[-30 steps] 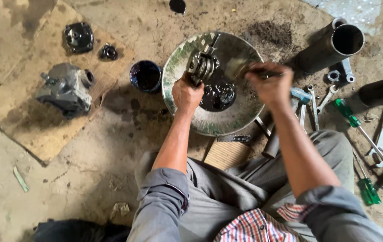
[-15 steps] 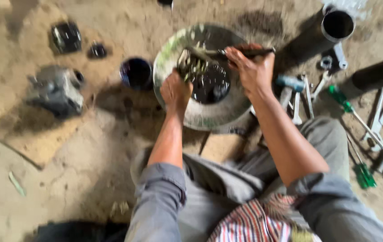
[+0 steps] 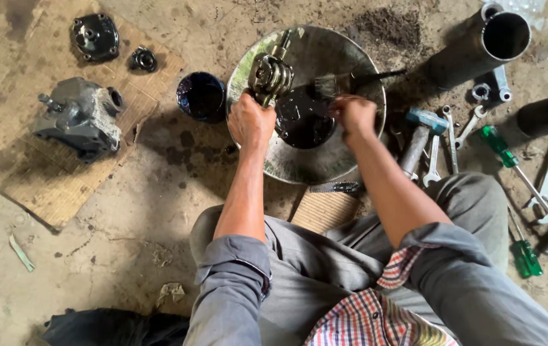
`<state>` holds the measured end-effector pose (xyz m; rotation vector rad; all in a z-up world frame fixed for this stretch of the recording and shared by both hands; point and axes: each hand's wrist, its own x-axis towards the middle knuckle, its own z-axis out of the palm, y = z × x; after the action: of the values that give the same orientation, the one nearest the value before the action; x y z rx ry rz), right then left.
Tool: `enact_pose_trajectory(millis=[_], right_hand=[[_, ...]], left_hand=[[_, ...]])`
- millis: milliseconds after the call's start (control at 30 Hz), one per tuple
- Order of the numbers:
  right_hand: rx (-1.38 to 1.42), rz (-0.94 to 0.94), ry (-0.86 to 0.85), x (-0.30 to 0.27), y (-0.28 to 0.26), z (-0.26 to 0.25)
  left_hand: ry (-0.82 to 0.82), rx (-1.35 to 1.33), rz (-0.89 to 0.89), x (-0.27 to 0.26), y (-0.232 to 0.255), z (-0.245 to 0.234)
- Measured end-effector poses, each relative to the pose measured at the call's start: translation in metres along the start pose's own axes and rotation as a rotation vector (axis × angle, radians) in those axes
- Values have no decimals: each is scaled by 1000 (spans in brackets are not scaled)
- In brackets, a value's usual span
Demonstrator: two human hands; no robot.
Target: The person cleans a mechanical gear assembly by hand inside a metal bowl containing dark liquid, then wipes their hands with a cloth.
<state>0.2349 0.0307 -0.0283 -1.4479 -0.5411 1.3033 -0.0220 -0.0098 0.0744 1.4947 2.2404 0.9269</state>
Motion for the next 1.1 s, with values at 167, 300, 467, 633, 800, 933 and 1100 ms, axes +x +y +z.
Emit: enact_pose_trajectory(millis=[167,300,467,633,800,933,1100], right_hand=[[-489,-225,-147,-4,11,46],[-565,-378,83,19,11,55],[-1011,-457,22,69,69,38],[-434,557,-202,80,49,44],[-496,276,-295,24,-77,70],[-611,45,-632,-39,-148,101],[-1181,-233,-528,-124,-210,143]], left_hand=[[-21,-72,-35,2,-1,-7],[-36,-91,-60,3,-9,-3],[16,-97,-49,7,-13,12],[187,-276,151,3,-16,23],[-34,-301,87,7,-16,32],[-291,-320,-88,-2,-15,32],[-340,-336,-87,-6,11,3]])
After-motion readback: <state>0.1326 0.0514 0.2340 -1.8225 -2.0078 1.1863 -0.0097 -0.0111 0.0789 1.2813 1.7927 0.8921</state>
